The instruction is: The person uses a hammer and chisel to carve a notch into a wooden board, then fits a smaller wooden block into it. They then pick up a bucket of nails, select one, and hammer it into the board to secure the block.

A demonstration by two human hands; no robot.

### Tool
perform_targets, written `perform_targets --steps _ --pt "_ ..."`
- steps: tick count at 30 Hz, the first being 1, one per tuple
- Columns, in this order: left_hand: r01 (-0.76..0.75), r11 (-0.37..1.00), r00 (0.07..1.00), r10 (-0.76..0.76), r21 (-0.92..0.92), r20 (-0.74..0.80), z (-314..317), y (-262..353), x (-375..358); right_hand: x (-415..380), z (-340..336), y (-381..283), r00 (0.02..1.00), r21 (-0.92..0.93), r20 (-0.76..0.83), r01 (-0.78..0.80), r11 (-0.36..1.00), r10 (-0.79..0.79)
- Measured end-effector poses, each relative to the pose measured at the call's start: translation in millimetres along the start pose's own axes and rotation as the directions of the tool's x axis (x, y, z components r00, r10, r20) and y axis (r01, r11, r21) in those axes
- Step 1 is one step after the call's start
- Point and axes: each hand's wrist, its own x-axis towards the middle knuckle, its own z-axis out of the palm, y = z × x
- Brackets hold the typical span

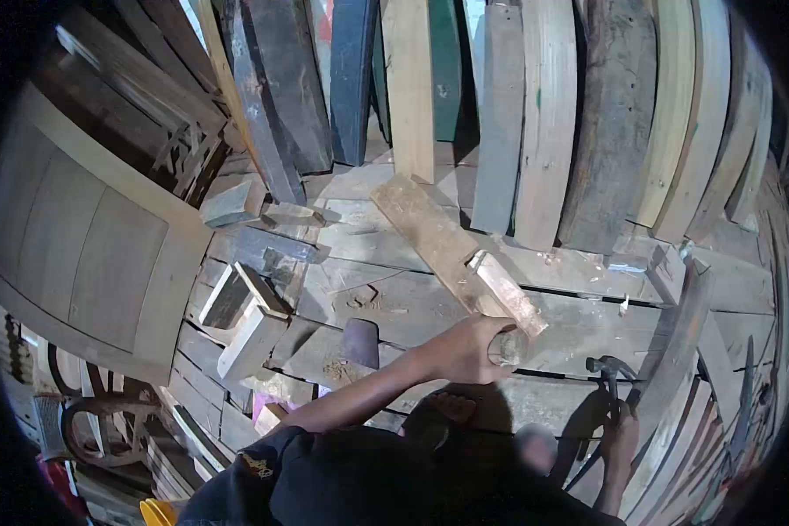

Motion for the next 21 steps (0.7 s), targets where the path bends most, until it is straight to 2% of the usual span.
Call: perform_targets --steps 1,2,4,5,6,7,8,11,12,13,15,16,17,19,20,21 --pt "0.024 0.999 1.0 -0.023 -0.025 0.008 0.2 3.6 -0.4 -5.5 8.0 4.3 0.999 -0.001 -0.048 0.003 1.0 -0.003" --pt "-0.012 1.0 0.999 0.013 0.017 -0.037 7.4 -5.3 -4.6 -9.5 17.5 14.2 0.991 -0.122 -0.102 0.078 0.989 -0.091" --pt "-0.154 0.988 0.985 0.151 -0.022 -0.08 18.0 -28.5 -4.6 -9.0 29.0 37.9 0.944 -0.371 -0.177 0.199 0.907 -0.28" --pt "-0.224 0.974 0.97 0.219 -0.034 -0.108 16.8 -30.1 -3.7 -7.5 25.1 33.1 0.968 -0.331 -0.139 0.152 0.931 -0.207" --pt "-0.115 0.985 0.993 0.119 -0.125 0.027 12.3 -30.1 -0.9 -8.2 15.4 19.7 0.986 -0.293 -0.095 0.102 0.951 -0.135" --pt "-0.12 0.985 0.992 0.124 -0.12 0.025 11.7 -29.9 -1.9 -7.1 8.7 10.6 0.997 -0.258 -0.05 0.049 0.965 -0.064" --pt "-0.131 0.985 0.991 0.134 -0.113 0.018 10.9 -30.4 -1.8 -4.5 18.3 30.0 0.999 -0.252 -0.038 -0.003 0.968 -0.007" --pt "-0.17 0.981 0.985 0.17 -0.096 0.0 12.2 -33.6 6.3 14.2 -10.5 32.8 0.945 -0.27 0.09 0.327 0.906 -0.314" --pt "-0.178 0.98 0.984 0.178 -0.091 -0.003 12.3 -34.8 8.7 29.4 -43.5 -12.3 0.933 -0.264 0.256 0.319 0.91 -0.252" --pt "-0.142 0.985 0.99 0.142 -0.099 -0.003 8.1 -30.4 8.3 38.5 -69.1 -48.0 0.915 -0.21 0.327 0.313 0.926 -0.235" --pt "-0.069 0.991 0.997 0.071 -0.117 0.01 -1.8 -17.4 8.3 58.2 -97.5 -75.1 0.836 -0.2 0.379 0.492 0.847 -0.396" --pt "-0.113 0.992 0.99 0.108 -0.058 -0.095 3.5 -23.9 8.9 68.8 -113.7 -97.3 0.78 -0.26 0.475 0.565 0.783 -0.406" --pt "-0.128 0.99 0.986 0.119 -0.065 -0.12 0.8 -23.5 7.5 75.9 -125.9 -117.0 0.692 -0.262 0.524 0.686 0.679 -0.497" --pt "-0.166 0.983 0.975 0.152 -0.077 -0.161 -10.7 -12.9 4.9 87.9 -139.7 -155.2 0.42 -0.292 0.453 0.903 0.314 -0.786" --pt "-0.094 0.98 0.994 0.08 -0.178 -0.079 -23.8 -1.7 2.0 102.9 -140.2 -192.7 0.491 -0.216 0.603 0.859 0.464 -0.629" --pt "-0.153 0.965 0.98 0.12 -0.215 -0.156 -26.3 0.9 -1.5 117.8 -138.9 -233.2 0.507 -0.17 0.738 0.778 0.605 -0.444"
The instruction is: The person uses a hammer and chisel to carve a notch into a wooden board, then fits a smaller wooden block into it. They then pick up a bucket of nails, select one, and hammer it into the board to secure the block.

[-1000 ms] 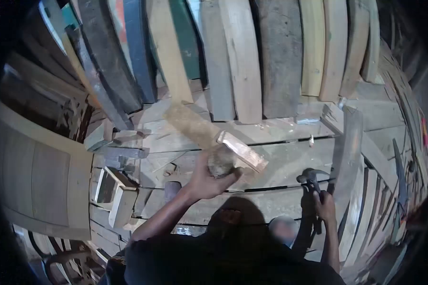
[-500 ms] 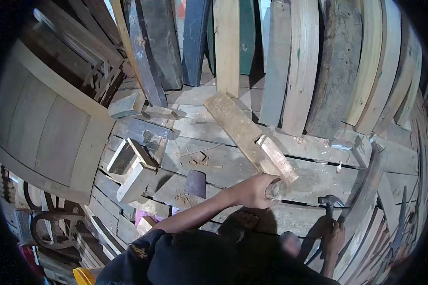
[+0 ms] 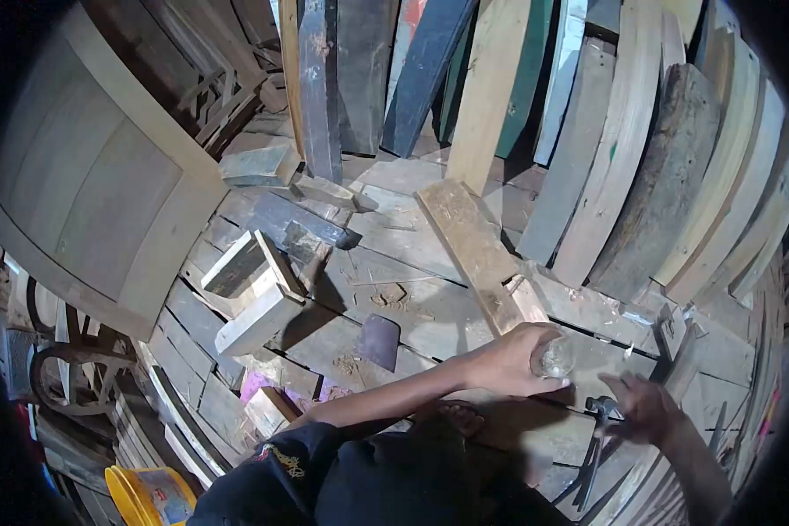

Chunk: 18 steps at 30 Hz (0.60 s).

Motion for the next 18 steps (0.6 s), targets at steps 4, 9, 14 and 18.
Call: perform_targets --steps 4,9,14,18 --pt "-0.197 0.975 0.956 0.166 -0.106 -0.243 -3.5 -11.1 -9.0 101.3 -49.4 -63.4 0.951 0.156 -0.232 0.245 0.957 -0.205" --pt "-0.205 0.976 0.875 0.151 -0.069 -0.46 -47.1 -11.0 -19.8 202.3 25.0 -93.9 0.939 0.707 -0.336 0.306 0.638 -0.078" --pt "-0.3 0.95 0.879 0.312 0.089 -0.361 -112.1 -77.6 -23.3 233.2 81.7 -100.8 0.846 0.735 -0.519 0.369 0.568 0.122" --pt "0.282 0.786 0.898 -0.014 0.55 -0.44 -197.6 -182.5 -57.8 214.1 103.9 -77.0 0.908 0.897 -0.322 0.203 0.392 0.268"
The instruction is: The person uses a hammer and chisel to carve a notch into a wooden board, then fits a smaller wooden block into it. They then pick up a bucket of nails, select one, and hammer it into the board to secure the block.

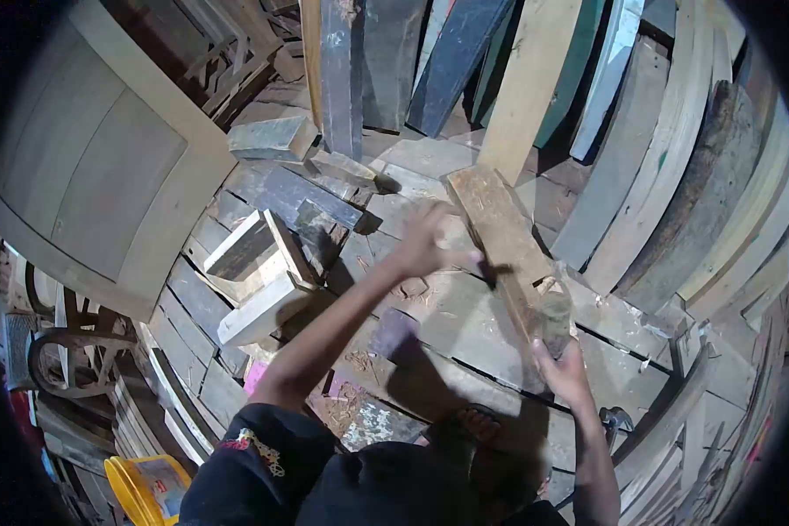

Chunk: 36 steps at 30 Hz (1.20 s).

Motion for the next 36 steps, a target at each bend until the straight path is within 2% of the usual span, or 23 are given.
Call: perform_targets --steps 1,2,4,5,9,12,13,18,19,20,21,22,23,24,25,26,28,29,31,33,34,35,36 --pt "0.153 0.957 0.988 -0.156 0.246 -0.008 -2.5 -32.5 -6.3 -0.4 -7.0 2.3 0.999 -0.054 -0.022 -0.03 0.998 0.029" --pt "0.292 0.831 0.951 -0.305 0.473 -0.052 -8.0 -59.6 -16.8 0.3 -10.6 -4.5 0.997 -0.081 -0.03 -0.072 0.994 0.07" --pt "0.26 0.551 0.886 -0.462 0.793 0.031 -33.7 -94.8 -43.3 -1.2 -17.9 -19.0 0.986 -0.13 -0.054 -0.166 0.978 0.16" --pt "0.265 0.552 0.887 -0.462 0.791 0.025 -42.6 -106.7 -53.0 0.6 -21.4 -4.3 0.994 -0.18 -0.086 -0.082 0.98 0.067" --pt "0.211 0.661 0.943 -0.333 0.72 0.029 -62.4 -155.4 -59.4 8.7 -25.7 -16.6 0.995 -0.382 -0.104 -0.031 0.924 -0.01" --pt "0.206 0.718 0.951 -0.306 0.664 0.036 -63.9 -173.4 -49.8 11.7 -24.7 -22.2 0.994 -0.456 -0.111 -0.039 0.889 -0.013" --pt "0.178 0.721 0.949 -0.305 0.67 0.076 -65.9 -174.4 -47.3 8.4 -25.5 -34.8 0.99 -0.49 -0.12 -0.129 0.862 0.08" --pt "0.013 0.789 0.878 -0.303 0.615 0.37 -76.7 -102.1 -36.9 -0.7 -27.2 -30.0 0.99 -0.427 -0.136 -0.097 0.899 0.042" --pt "-0.067 0.851 0.937 -0.126 0.52 0.326 -59.0 -109.4 -44.6 -0.2 -27.3 -29.9 0.988 -0.395 -0.137 -0.125 0.91 0.076" --pt "-0.148 0.848 0.928 -0.06 0.51 0.369 -46.8 -88.6 -46.3 -1.7 -28.5 -29.1 0.984 -0.364 -0.137 -0.155 0.918 0.112" --pt "-0.118 0.881 0.926 -0.069 0.458 0.372 -29.3 -68.2 -49.0 -0.5 -28.5 -18.0 0.982 -0.302 -0.144 -0.165 0.939 0.126" --pt "-0.132 0.892 0.929 -0.041 0.431 0.369 -28.1 -10.4 -52.4 -1.0 -27.8 -15.6 0.98 -0.349 -0.193 -0.118 0.93 0.052" --pt "-0.211 0.905 0.893 0.025 0.369 0.449 -13.4 1.7 -57.9 -1.9 -25.4 -15.5 0.97 -0.396 -0.241 -0.075 0.915 -0.025" --pt "-0.357 0.842 0.892 0.18 0.403 0.414 9.7 8.3 -69.7 -4.8 -22.7 -16.2 0.954 -0.444 -0.282 -0.038 0.895 -0.1" --pt "-0.359 0.896 0.823 0.171 0.261 0.541 9.9 35.8 -69.3 -3.5 -22.6 -20.6 0.951 -0.496 -0.308 -0.175 0.851 0.017" --pt "-0.371 0.874 0.801 0.129 0.315 0.584 34.1 42.3 -75.6 -7.2 -20.1 -21.0 0.95 -0.507 -0.311 -0.182 0.842 0.019" --pt "-0.318 0.933 0.828 0.188 0.166 0.528 56.8 39.9 -96.9 -9.2 -15.4 -20.5 0.948 -0.528 -0.319 -0.19 0.827 0.014" --pt "-0.327 0.927 0.812 0.175 0.186 0.557 58.1 36.5 -102.3 -9.7 -13.4 -16.1 0.953 -0.551 -0.299 -0.21 0.808 0.044" --pt "-0.135 0.958 0.945 0.048 0.253 0.322 43.0 57.6 -118.2 -11.3 -6.9 -13.8 0.939 -0.607 -0.342 -0.193 0.771 -0.034" --pt "0.15 0.947 0.987 -0.162 0.283 0.021 49.0 50.8 -131.8 -9.4 -0.7 -23.7 0.926 -0.608 -0.376 -0.227 0.761 -0.024" --pt "0.414 0.895 0.909 -0.394 0.169 -0.138 62.0 38.9 -136.6 -2.3 -0.4 -20.7 0.925 -0.619 -0.379 -0.227 0.752 -0.033" --pt "0.625 0.781 0.758 -0.599 0.022 -0.259 70.4 32.5 -136.4 6.9 3.2 -14.2 0.92 -0.622 -0.391 -0.233 0.747 -0.039" --pt "0.773 0.616 0.545 -0.768 -0.153 -0.338 72.1 34.0 -131.6 14.1 4.3 -18.4 0.915 -0.628 -0.401 -0.237 0.741 -0.047"
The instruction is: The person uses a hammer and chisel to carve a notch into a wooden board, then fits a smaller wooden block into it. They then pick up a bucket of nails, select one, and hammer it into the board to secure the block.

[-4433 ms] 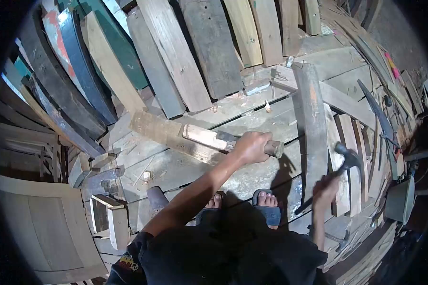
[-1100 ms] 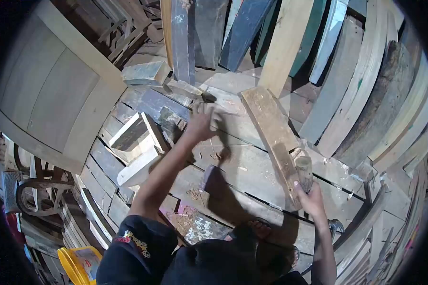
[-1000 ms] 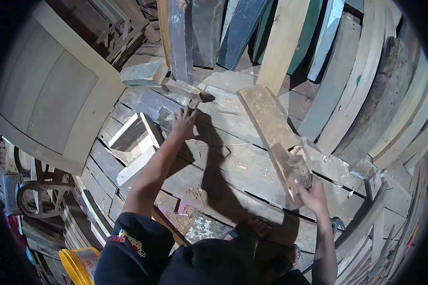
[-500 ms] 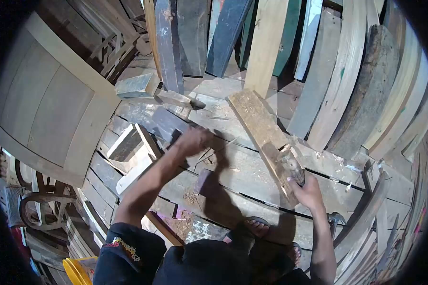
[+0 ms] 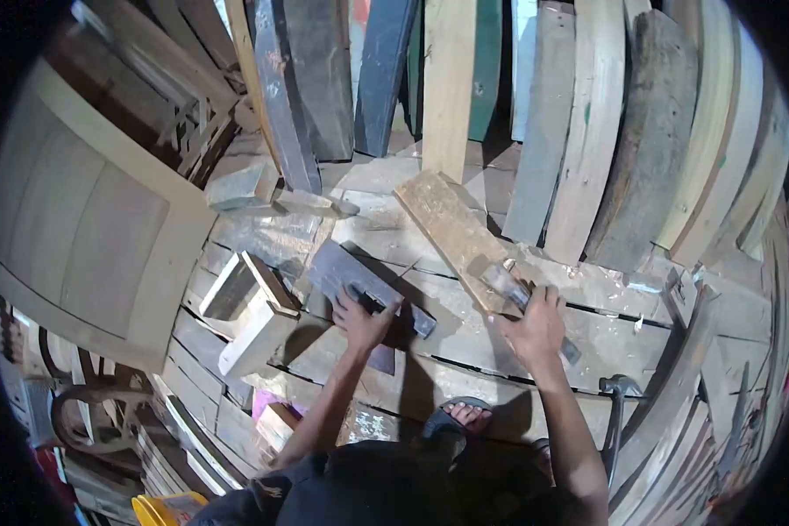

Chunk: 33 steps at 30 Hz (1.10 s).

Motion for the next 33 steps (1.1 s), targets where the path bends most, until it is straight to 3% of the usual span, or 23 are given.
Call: perform_targets --steps 1,3,5,6,8,11,13,15,18,22,23,26,30,31,32,33 --pt "0.17 0.971 0.983 -0.155 -0.168 0.102 3.6 3.8 1.4 7.8 -2.0 -7.0 0.997 -0.064 0.067 -0.029 0.998 0.033" --pt "0.105 0.978 0.994 -0.095 -0.181 0.063 25.4 11.6 3.0 13.5 6.1 -12.8 0.999 -0.128 0.033 0.029 0.991 -0.025" --pt "0.06 0.997 0.998 -0.062 -0.056 -0.032 52.2 13.4 9.5 18.0 25.6 -6.6 0.993 -0.228 0.058 0.114 0.967 -0.103" --pt "0.179 0.984 0.982 -0.18 0.021 0.05 34.9 42.3 -0.5 13.9 30.1 -5.3 0.992 -0.209 0.085 0.113 0.971 -0.097" --pt "-0.025 0.999 0.999 0.025 -0.019 -0.045 46.4 34.7 9.1 24.2 28.8 -6.5 0.991 -0.183 0.101 0.11 0.977 -0.093" --pt "-0.153 0.988 0.988 0.154 -0.019 0.016 34.9 39.1 16.8 21.6 30.4 -5.5 0.992 -0.239 0.087 0.112 0.965 -0.094" --pt "-0.238 0.968 0.971 0.236 -0.079 -0.04 50.2 28.7 41.6 24.7 32.9 -1.3 0.994 -0.22 0.048 0.109 0.969 -0.101" --pt "-0.355 0.927 0.932 0.342 -0.122 -0.119 63.7 24.2 64.6 27.2 27.6 -2.6 0.992 -0.181 0.124 0.057 0.982 -0.034" --pt "-0.223 0.97 0.972 0.214 -0.099 -0.093 82.7 34.9 67.8 29.5 15.0 -4.0 0.985 -0.141 0.173 0.041 0.989 -0.017" --pt "-0.291 0.941 0.951 0.264 -0.173 -0.163 98.8 25.0 71.0 19.0 10.5 5.6 0.988 -0.177 0.156 0.041 0.983 -0.013" --pt "-0.295 0.95 0.949 0.279 -0.099 -0.144 91.3 31.2 60.3 14.7 3.9 6.5 0.989 -0.179 0.15 0.032 0.983 -0.005" --pt "-0.37 0.913 0.928 0.357 -0.169 -0.103 81.4 30.7 36.9 7.0 -1.7 26.7 0.993 -0.154 0.105 0.068 0.986 -0.052" --pt "-0.32 0.93 0.946 0.305 -0.178 -0.111 95.2 34.9 45.5 -8.7 -8.3 48.3 0.989 -0.126 0.125 0.089 0.988 -0.073" --pt "-0.448 0.848 0.894 0.415 -0.285 -0.17 100.7 30.7 63.6 -13.1 -9.4 51.6 0.99 -0.131 0.128 0.075 0.989 -0.058" --pt "-0.428 0.891 0.9 0.406 -0.153 -0.157 95.0 42.8 73.9 -17.3 -10.4 55.4 0.991 -0.135 0.129 0.061 0.989 -0.043" --pt "-0.405 0.901 0.911 0.382 -0.155 -0.157 94.1 50.9 89.0 -22.0 -9.8 61.3 0.994 -0.149 0.097 0.069 0.986 -0.054"
